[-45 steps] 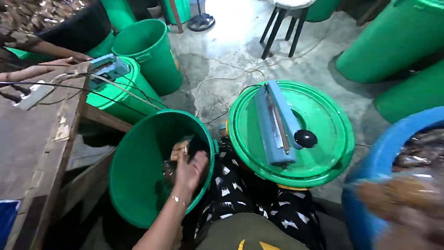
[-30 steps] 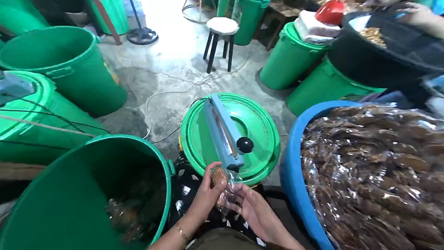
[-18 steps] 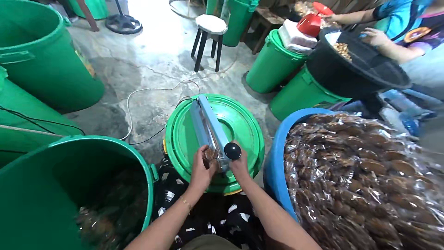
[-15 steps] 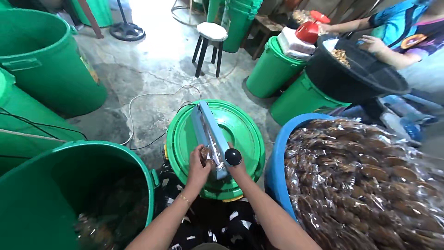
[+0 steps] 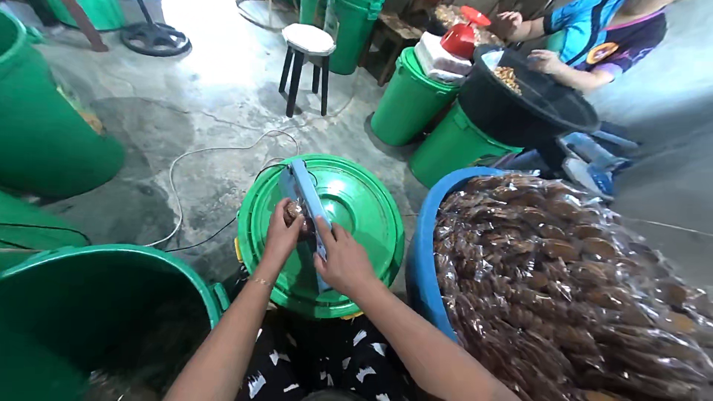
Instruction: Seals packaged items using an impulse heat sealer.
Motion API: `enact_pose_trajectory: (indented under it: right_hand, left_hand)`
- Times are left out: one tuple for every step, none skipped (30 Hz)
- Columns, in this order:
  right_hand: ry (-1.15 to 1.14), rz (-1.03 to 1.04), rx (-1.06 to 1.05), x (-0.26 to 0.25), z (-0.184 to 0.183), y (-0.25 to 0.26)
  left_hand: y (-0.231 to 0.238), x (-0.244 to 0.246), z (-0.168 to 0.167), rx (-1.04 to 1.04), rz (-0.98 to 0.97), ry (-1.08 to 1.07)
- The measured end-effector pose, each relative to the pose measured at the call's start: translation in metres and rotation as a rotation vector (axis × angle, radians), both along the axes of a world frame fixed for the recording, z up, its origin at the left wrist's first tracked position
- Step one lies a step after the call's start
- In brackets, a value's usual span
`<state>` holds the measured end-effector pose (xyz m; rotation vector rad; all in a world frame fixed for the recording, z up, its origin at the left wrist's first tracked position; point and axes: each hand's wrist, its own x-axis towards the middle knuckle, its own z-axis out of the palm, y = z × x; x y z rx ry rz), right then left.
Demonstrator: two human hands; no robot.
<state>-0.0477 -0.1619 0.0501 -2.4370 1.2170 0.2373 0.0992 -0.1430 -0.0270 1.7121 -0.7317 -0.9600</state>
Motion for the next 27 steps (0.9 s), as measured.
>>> enact_pose_trajectory:
  right_hand:
    - [-0.073,-0.002,-0.077,-0.003,-0.009,0.003]
    - [-0.150,0.002,-0.148,-0.006,-0.018,0.005]
    - [-0.219,0.007,-0.199,-0.008,-0.026,0.007]
    - [-0.254,0.010,-0.214,-0.009,-0.030,0.007]
    - [-0.263,0.008,-0.200,-0.011,-0.030,0.007]
    - [-0.268,0.002,-0.178,-0.013,-0.030,0.007]
    - [-0.282,-0.009,-0.148,-0.016,-0.030,0.005]
    - [-0.305,-0.019,-0.118,-0.018,-0.028,0.004]
    - [-0.325,-0.026,-0.090,-0.019,-0.027,0.003]
    - [-0.328,-0.029,-0.060,-0.019,-0.025,0.002]
    - [-0.330,-0.031,-0.035,-0.020,-0.022,0.001]
    - [-0.337,-0.031,-0.011,-0.021,-0.021,0.000]
    - [-0.351,-0.031,-0.002,-0.022,-0.021,0.000]
    - [-0.357,-0.031,0.014,-0.023,-0.020,-0.001]
    - [-0.359,-0.032,0.034,-0.024,-0.019,-0.002]
    - [-0.356,-0.034,0.053,-0.024,-0.017,-0.003]
    - [-0.359,-0.039,0.072,-0.025,-0.015,-0.004]
    - [-0.365,-0.046,0.086,-0.025,-0.012,-0.005]
    - [-0.376,-0.051,0.086,-0.025,-0.011,-0.006]
    - [-0.386,-0.047,0.081,-0.024,-0.010,-0.006]
    - [-0.404,-0.034,0.065,-0.024,-0.009,-0.004]
    - [-0.451,-0.016,0.027,-0.025,-0.008,-0.001]
    - [-0.545,0.006,-0.038,-0.028,-0.006,0.004]
    - [-0.682,0.033,-0.118,-0.033,-0.003,0.008]
    - [-0.830,0.057,-0.181,-0.042,0.003,0.008]
    - [-0.948,0.052,-0.183,-0.056,0.012,0.004]
    - [-1.021,-0.027,-0.179,-0.075,0.017,-0.003]
  left_hand:
    - [0.004,0.004,-0.002,-0.011,0.010,0.039]
    - [0.007,0.007,-0.004,-0.031,0.049,0.085]
    - [0.011,0.011,-0.007,-0.057,0.107,0.138]
    - [0.014,0.014,-0.010,-0.080,0.170,0.189]
    - [0.015,0.016,-0.013,-0.092,0.229,0.231]
    - [0.014,0.017,-0.016,-0.087,0.270,0.253]
    - [0.013,0.017,-0.019,-0.077,0.295,0.269]
    - [0.012,0.018,-0.020,-0.073,0.308,0.283]
    - [0.012,0.018,-0.020,-0.077,0.309,0.317]
    - [0.012,0.019,-0.020,-0.084,0.299,0.359]
    - [0.012,0.019,-0.020,-0.088,0.280,0.403]
    - [0.012,0.018,-0.018,-0.092,0.238,0.444]
    - [0.012,0.018,-0.017,-0.104,0.163,0.473]
    - [0.011,0.018,-0.015,-0.117,0.072,0.477]
    - [0.008,0.018,-0.012,-0.119,-0.006,0.453]
    - [0.004,0.018,-0.010,-0.102,-0.073,0.397]
    - [-0.001,0.015,-0.005,-0.055,-0.113,0.301]
    - [-0.005,0.011,0.002,0.021,-0.127,0.161]
    - [-0.006,0.010,0.008,0.095,-0.167,0.019]
    - [-0.007,0.008,0.014,0.150,-0.187,-0.084]
    - [-0.007,0.007,0.016,0.161,-0.187,-0.165]
    - [-0.004,0.005,0.015,0.108,-0.172,-0.232]
    - [0.003,0.004,0.012,0.008,-0.139,-0.262]
    - [0.013,0.002,0.009,-0.108,-0.109,-0.234]
    - [0.023,0.001,0.007,-0.219,-0.084,-0.169]
    - [0.037,-0.001,0.008,-0.297,-0.047,-0.083]
    - [0.053,-0.002,0.010,-0.324,0.010,-0.006]
